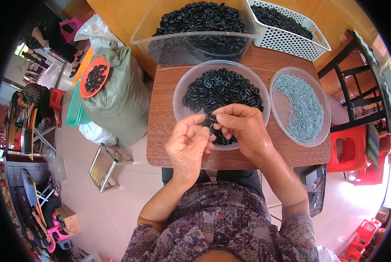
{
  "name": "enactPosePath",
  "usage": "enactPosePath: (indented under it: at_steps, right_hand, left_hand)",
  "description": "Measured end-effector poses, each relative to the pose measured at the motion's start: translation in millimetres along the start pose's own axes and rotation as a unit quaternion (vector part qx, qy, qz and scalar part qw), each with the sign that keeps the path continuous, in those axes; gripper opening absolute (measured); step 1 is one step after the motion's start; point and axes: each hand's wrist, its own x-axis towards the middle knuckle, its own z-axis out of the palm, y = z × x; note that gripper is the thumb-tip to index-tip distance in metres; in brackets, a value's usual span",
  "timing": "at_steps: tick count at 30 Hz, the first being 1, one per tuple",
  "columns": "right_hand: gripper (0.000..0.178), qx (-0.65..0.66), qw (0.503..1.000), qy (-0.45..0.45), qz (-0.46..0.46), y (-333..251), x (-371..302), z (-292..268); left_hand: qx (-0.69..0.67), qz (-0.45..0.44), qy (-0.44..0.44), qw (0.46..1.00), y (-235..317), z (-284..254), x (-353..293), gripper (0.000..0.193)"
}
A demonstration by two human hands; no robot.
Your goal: The person assembles plastic cord locks by taking springs and plastic stopper parts from trays, inserting a spring into a plastic part, and pressing the interlocking plastic components together by hand.
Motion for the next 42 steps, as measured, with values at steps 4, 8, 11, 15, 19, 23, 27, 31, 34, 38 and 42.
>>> enactPosePath:
  at_steps: [4, 8, 11, 15, 19, 23, 27, 31, 34, 38, 42]
  right_hand:
    - [0.015, 0.007, 1.0, 0.005, 0.003, 1.3, 0.5, -0.8]
    - [0.014, -0.011, 1.0, -0.003, -0.01, 3.4, -0.6, 0.2]
    - [0.014, -0.025, 0.999, -0.001, -0.03, 5.9, -0.7, -0.1]
    - [0.014, -0.08, 0.994, 0.011, -0.08, 5.0, -4.1, 4.0]
    - [0.014, -0.128, 0.985, 0.015, -0.119, 5.2, -8.2, 6.8]
    - [0.015, -0.16, 0.975, 0.019, -0.153, 5.2, -11.6, 9.7]
    - [0.015, -0.16, 0.973, 0.011, -0.168, 10.7, -13.1, 11.7]
    - [0.014, -0.148, 0.974, -0.001, -0.169, 13.9, -11.1, 10.0]
    - [0.014, -0.151, 0.973, 0.003, -0.173, 12.8, -13.1, 11.0]
    - [0.011, -0.18, 0.966, 0.003, -0.184, 10.0, -15.0, 13.2]
    - [0.012, -0.229, 0.948, 0.022, -0.22, 15.1, -14.5, 10.0]
  left_hand:
    - [-0.006, 0.001, -0.005, 1.0, -1.5, 0.4, 0.8, 0.023]
    - [-0.01, 0.003, -0.003, 1.0, -0.3, 0.6, 0.5, 0.023]
    - [-0.002, 0.005, -0.002, 1.0, -1.1, 1.4, 0.6, 0.023]
    - [0.012, 0.005, 0.004, 1.0, -1.5, 1.3, -0.4, 0.023]
    - [0.032, 0.021, 0.005, 0.999, -2.5, 1.3, -1.0, 0.024]
    - [0.029, 0.024, 0.011, 0.999, -3.6, 2.4, -0.7, 0.025]
    - [0.027, 0.027, 0.012, 0.999, -4.4, 2.9, -0.1, 0.024]
    - [0.014, 0.03, 0.023, 0.999, -9.6, 3.7, 0.2, 0.024]
    - [0.013, 0.031, 0.021, 0.999, -10.7, 4.2, -1.5, 0.026]
    - [0.012, 0.018, 0.018, 1.0, -10.9, 3.7, -3.1, 0.026]
    - [-0.001, 0.016, 0.024, 1.0, -13.0, 5.4, -4.5, 0.026]
